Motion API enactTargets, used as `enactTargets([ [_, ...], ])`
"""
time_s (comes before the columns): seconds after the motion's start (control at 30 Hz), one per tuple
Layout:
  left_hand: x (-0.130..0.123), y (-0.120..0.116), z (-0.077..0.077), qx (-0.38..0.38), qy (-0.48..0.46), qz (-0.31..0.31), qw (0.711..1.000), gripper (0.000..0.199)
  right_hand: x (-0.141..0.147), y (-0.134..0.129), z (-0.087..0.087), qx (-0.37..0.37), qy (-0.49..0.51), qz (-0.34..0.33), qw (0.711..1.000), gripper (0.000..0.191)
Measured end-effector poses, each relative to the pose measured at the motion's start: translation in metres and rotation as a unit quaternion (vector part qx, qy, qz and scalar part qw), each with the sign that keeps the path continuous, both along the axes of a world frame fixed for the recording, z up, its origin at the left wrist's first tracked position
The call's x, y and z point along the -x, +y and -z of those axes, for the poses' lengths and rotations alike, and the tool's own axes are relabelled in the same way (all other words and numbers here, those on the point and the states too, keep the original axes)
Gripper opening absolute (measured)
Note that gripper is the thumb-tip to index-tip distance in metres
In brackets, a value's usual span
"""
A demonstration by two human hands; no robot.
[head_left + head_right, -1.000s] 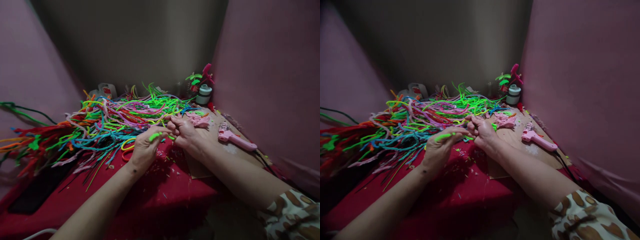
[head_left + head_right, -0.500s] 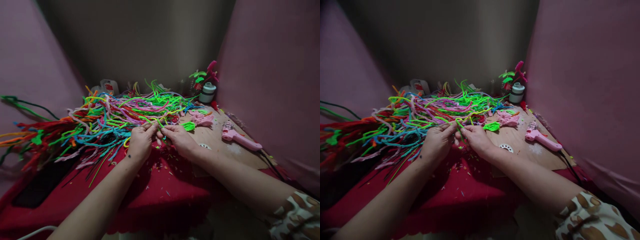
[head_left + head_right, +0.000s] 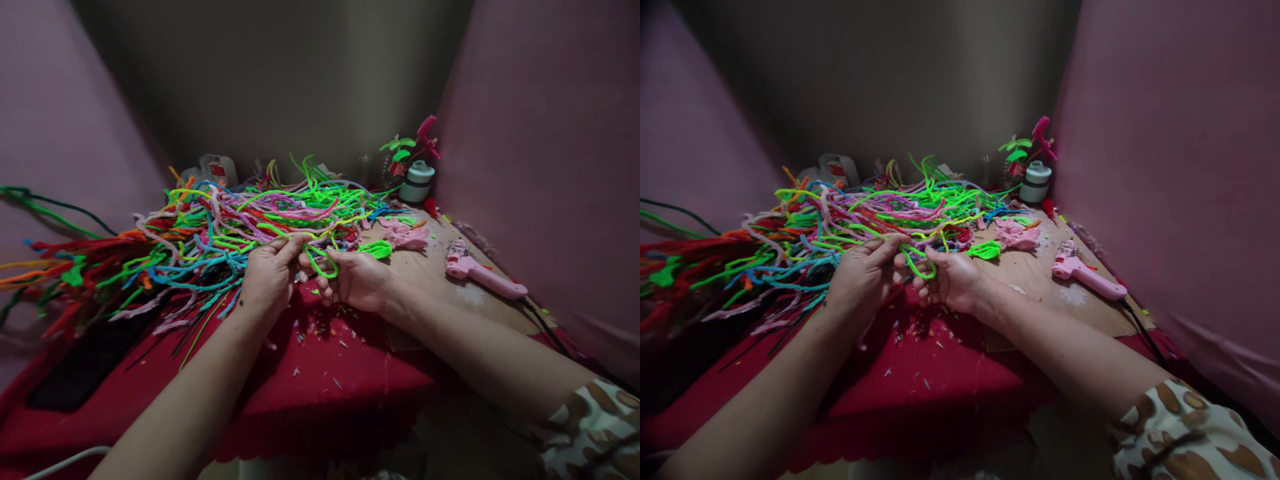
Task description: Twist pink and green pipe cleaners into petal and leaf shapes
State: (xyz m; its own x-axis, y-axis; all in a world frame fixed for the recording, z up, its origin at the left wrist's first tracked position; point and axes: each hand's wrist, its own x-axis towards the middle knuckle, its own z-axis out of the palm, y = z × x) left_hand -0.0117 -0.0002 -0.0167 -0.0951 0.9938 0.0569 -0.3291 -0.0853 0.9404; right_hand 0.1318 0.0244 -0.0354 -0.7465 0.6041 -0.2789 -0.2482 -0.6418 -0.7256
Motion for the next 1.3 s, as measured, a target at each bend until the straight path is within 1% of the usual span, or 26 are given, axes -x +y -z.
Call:
enactTargets([
  [0.07,0.001,0.001,-0.001,0.000,-0.015,0.002,1.000,0.024,0.001,0.000,0.000,0.045,0.010,0.012,0.999,0.032],
  [0.17,0.002,0.003,0.000,-0.006,-0.022,0.002,1.000,0.025,0.003,-0.002,0.001,0.069,0.035,0.036,0.996,0.023],
  [0.27,0.001,0.004,0.000,-0.022,-0.025,-0.002,0.999,0.023,0.006,-0.006,0.002,0.065,0.053,0.062,0.995,0.017],
  [0.37,0.001,0.003,-0.001,-0.033,-0.017,0.000,0.999,0.020,0.009,-0.009,0.005,0.050,0.059,0.077,0.994,0.016],
  [0.47,0.002,0.002,-0.002,-0.028,-0.002,0.009,1.000,0.021,0.010,-0.010,0.007,0.032,0.046,0.083,0.995,0.017],
  [0.53,0.004,0.001,-0.002,-0.016,0.026,0.019,0.999,0.022,0.010,-0.010,0.008,0.021,0.041,0.089,0.995,0.016],
  [0.63,0.007,-0.001,-0.001,0.011,0.091,0.026,0.995,0.020,0.010,-0.007,0.009,0.008,0.041,0.108,0.993,0.014],
  [0.73,0.009,-0.002,0.001,0.030,0.136,0.031,0.990,0.021,0.009,-0.004,0.009,0.012,0.038,0.118,0.992,0.010],
  [0.8,0.010,-0.001,0.000,0.028,0.132,0.024,0.991,0.022,0.007,-0.002,0.009,0.032,0.049,0.114,0.992,0.011],
  [0.9,0.010,0.000,-0.003,0.016,0.109,-0.007,0.994,0.025,0.006,-0.002,0.006,0.062,0.069,0.109,0.990,0.018],
  [0.97,0.011,0.000,-0.005,0.008,0.106,-0.019,0.994,0.028,0.005,-0.002,0.005,0.057,0.074,0.114,0.989,0.016],
  [1.03,0.011,0.000,-0.006,0.002,0.107,-0.022,0.994,0.028,0.005,-0.003,0.005,0.041,0.080,0.119,0.989,0.012],
  [1.1,0.011,0.000,-0.006,0.000,0.101,-0.022,0.995,0.026,0.006,-0.004,0.007,0.030,0.086,0.121,0.988,0.011],
  [1.27,0.012,-0.001,-0.002,0.009,0.097,-0.006,0.995,0.013,0.008,-0.002,0.012,0.024,0.099,0.133,0.986,0.011],
  [1.3,0.012,-0.001,-0.001,0.009,0.101,0.000,0.995,0.013,0.008,-0.002,0.013,0.022,0.100,0.133,0.986,0.011],
])
